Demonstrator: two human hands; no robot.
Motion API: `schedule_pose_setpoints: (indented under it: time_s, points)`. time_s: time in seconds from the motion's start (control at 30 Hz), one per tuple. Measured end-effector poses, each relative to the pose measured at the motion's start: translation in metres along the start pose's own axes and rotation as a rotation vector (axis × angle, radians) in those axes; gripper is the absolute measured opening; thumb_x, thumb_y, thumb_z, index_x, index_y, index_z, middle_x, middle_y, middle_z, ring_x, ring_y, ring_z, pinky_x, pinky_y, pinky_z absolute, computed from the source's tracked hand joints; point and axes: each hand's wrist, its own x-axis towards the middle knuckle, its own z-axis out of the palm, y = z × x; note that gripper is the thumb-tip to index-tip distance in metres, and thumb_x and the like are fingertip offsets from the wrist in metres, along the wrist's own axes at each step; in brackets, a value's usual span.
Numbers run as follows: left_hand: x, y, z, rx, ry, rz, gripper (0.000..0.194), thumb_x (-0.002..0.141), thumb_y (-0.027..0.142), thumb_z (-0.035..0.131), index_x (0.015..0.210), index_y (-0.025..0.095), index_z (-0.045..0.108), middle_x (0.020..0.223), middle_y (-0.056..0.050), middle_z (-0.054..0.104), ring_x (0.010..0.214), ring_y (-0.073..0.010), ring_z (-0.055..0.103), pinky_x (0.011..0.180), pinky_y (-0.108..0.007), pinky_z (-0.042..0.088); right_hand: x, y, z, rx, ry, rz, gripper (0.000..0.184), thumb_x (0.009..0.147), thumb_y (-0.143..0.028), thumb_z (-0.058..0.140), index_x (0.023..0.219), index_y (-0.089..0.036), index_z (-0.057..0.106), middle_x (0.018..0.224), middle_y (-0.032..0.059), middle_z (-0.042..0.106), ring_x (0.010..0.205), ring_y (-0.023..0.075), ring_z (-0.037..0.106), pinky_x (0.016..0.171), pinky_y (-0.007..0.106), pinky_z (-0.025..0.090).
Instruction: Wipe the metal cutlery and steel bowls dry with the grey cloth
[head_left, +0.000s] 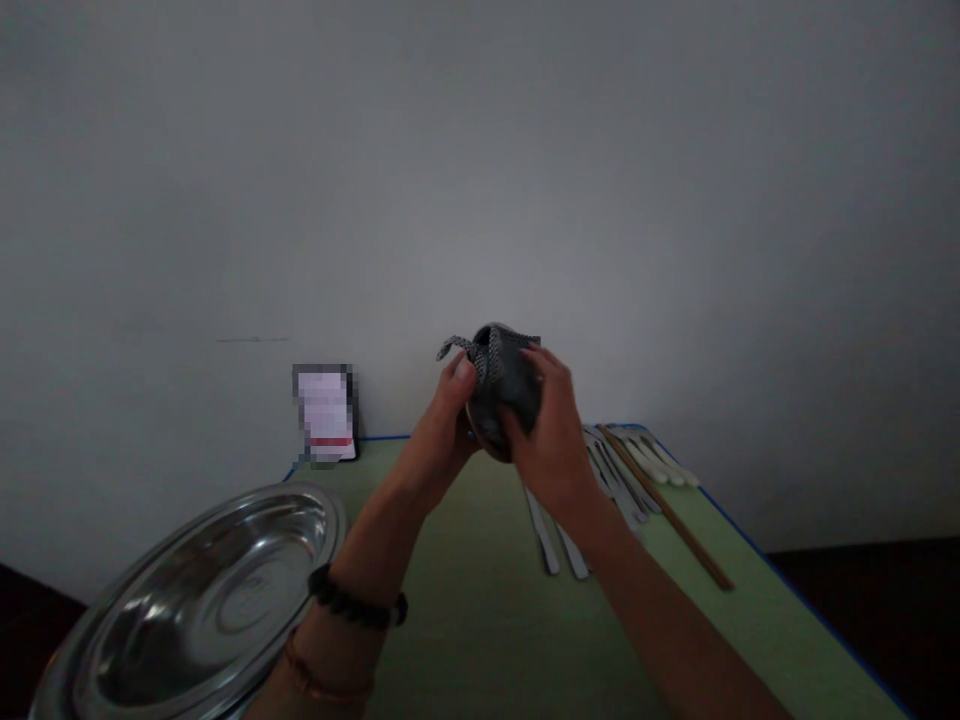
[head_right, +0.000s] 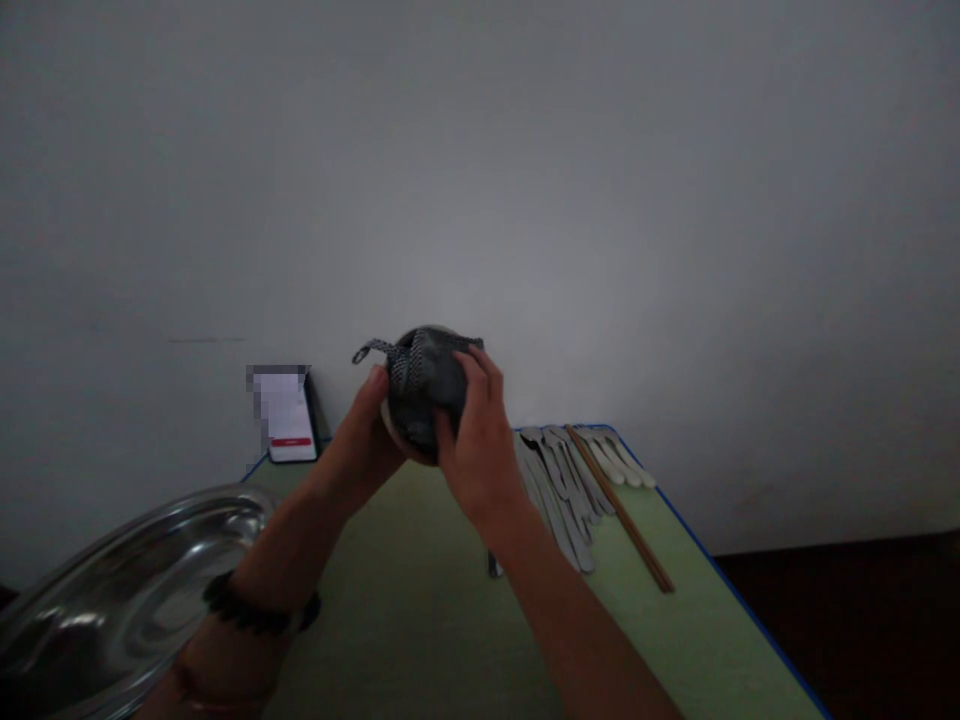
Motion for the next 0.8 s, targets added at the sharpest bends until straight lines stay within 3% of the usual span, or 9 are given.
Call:
schedule_pose_setpoints:
  time_s: [0.07, 0.17, 0.27, 0.37, 0.47, 0.63, 0.73, 0.8]
  points:
    - [-0.001, 0.001, 0.004, -0.02, -0.016, 0.007, 0.048, 0.085, 0.056, 0.045, 0.121, 0.024, 0.053, 0.114, -0.006, 0.064, 0.11, -0.0285, 0.054, 0.082, -0.037, 0.049, 0.003, 0.0, -0.007, -0.082, 0.067, -0.02, 0.03, 0.081, -0.018, 0.052, 0.111, -0.022, 0.05, 0.117, 0.011, 0.05, 0.116, 0.0231, 0.046, 0.099, 0.044, 0.041]
    - [-0.001, 0.002, 0.006, -0.025, -0.031, -0.005, 0.052, 0.082, 0.061, 0.044, 0.111, 0.022, 0.06, 0.108, -0.006, 0.066, 0.108, -0.0301, 0.056, 0.078, -0.038, 0.05, 0.009, 0.003, -0.018, -0.142, -0.146, -0.113, 0.015, 0.082, -0.018, 0.052, 0.094, -0.021, 0.06, 0.099, 0.008, 0.058, 0.1, 0.0224, 0.054, 0.09, 0.042, 0.046]
    - [-0.002, 0.004, 0.004, -0.003, 0.009, 0.001, 0.048, 0.082, 0.059, 0.046, 0.113, 0.024, 0.059, 0.108, -0.005, 0.066, 0.103, -0.0299, 0.058, 0.072, -0.037, 0.052, 0.012, 0.007, -0.028, -0.116, -0.415, -0.176, 0.029, 0.083, -0.014, 0.046, 0.107, -0.021, 0.061, 0.114, 0.0085, 0.06, 0.11, 0.022, 0.053, 0.097, 0.044, 0.042]
    - [-0.002, 0.005, 0.001, 0.004, 0.023, 0.007, 0.047, 0.083, 0.058, 0.046, 0.115, 0.025, 0.058, 0.107, -0.006, 0.066, 0.1, -0.0295, 0.06, 0.071, -0.037, 0.052, 0.013, 0.011, -0.036, -0.078, -0.576, -0.167, 0.037, 0.085, -0.02, 0.047, 0.12, -0.021, 0.057, 0.13, 0.0091, 0.054, 0.124, 0.0227, 0.046, 0.105, 0.047, 0.034]
    - [-0.001, 0.004, 0.0, -0.001, -0.001, -0.02, 0.048, 0.083, 0.058, 0.046, 0.112, 0.023, 0.061, 0.105, -0.006, 0.067, 0.101, -0.0304, 0.06, 0.073, -0.039, 0.052, 0.012, 0.012, -0.043, -0.064, -0.633, -0.132, 0.036, 0.085, -0.028, 0.049, 0.12, -0.021, 0.058, 0.132, 0.0088, 0.052, 0.126, 0.0233, 0.044, 0.107, 0.047, 0.033]
    - [0.001, -0.001, 0.003, -0.044, 0.0, -0.015, 0.045, 0.084, 0.056, 0.046, 0.107, 0.022, 0.065, 0.104, -0.005, 0.069, 0.107, -0.03, 0.057, 0.081, -0.039, 0.05, 0.013, 0.009, -0.053, -0.125, -0.743, -0.117, 0.045, 0.074, -0.014, 0.055, 0.119, -0.019, 0.058, 0.132, 0.0089, 0.053, 0.122, 0.0234, 0.049, 0.104, 0.042, 0.037]
    - [0.002, -0.004, 0.002, -0.053, 0.015, -0.011, 0.045, 0.085, 0.055, 0.045, 0.103, 0.02, 0.067, 0.103, -0.005, 0.07, 0.11, -0.0296, 0.056, 0.085, -0.039, 0.048, 0.017, 0.006, -0.055, -0.147, -0.696, -0.036, 0.032, 0.075, -0.011, 0.051, 0.102, -0.022, 0.065, 0.106, 0.005, 0.068, 0.099, 0.0217, 0.062, 0.09, 0.039, 0.046]
    - [0.003, -0.006, 0.001, -0.053, 0.02, -0.017, 0.045, 0.086, 0.055, 0.044, 0.104, 0.02, 0.066, 0.104, -0.006, 0.07, 0.111, -0.029, 0.056, 0.087, -0.038, 0.047, 0.021, 0.005, -0.055, -0.076, -0.636, 0.077, 0.023, 0.078, -0.014, 0.048, 0.093, -0.022, 0.064, 0.088, 0.0031, 0.071, 0.08, 0.0186, 0.065, 0.076, 0.034, 0.048]
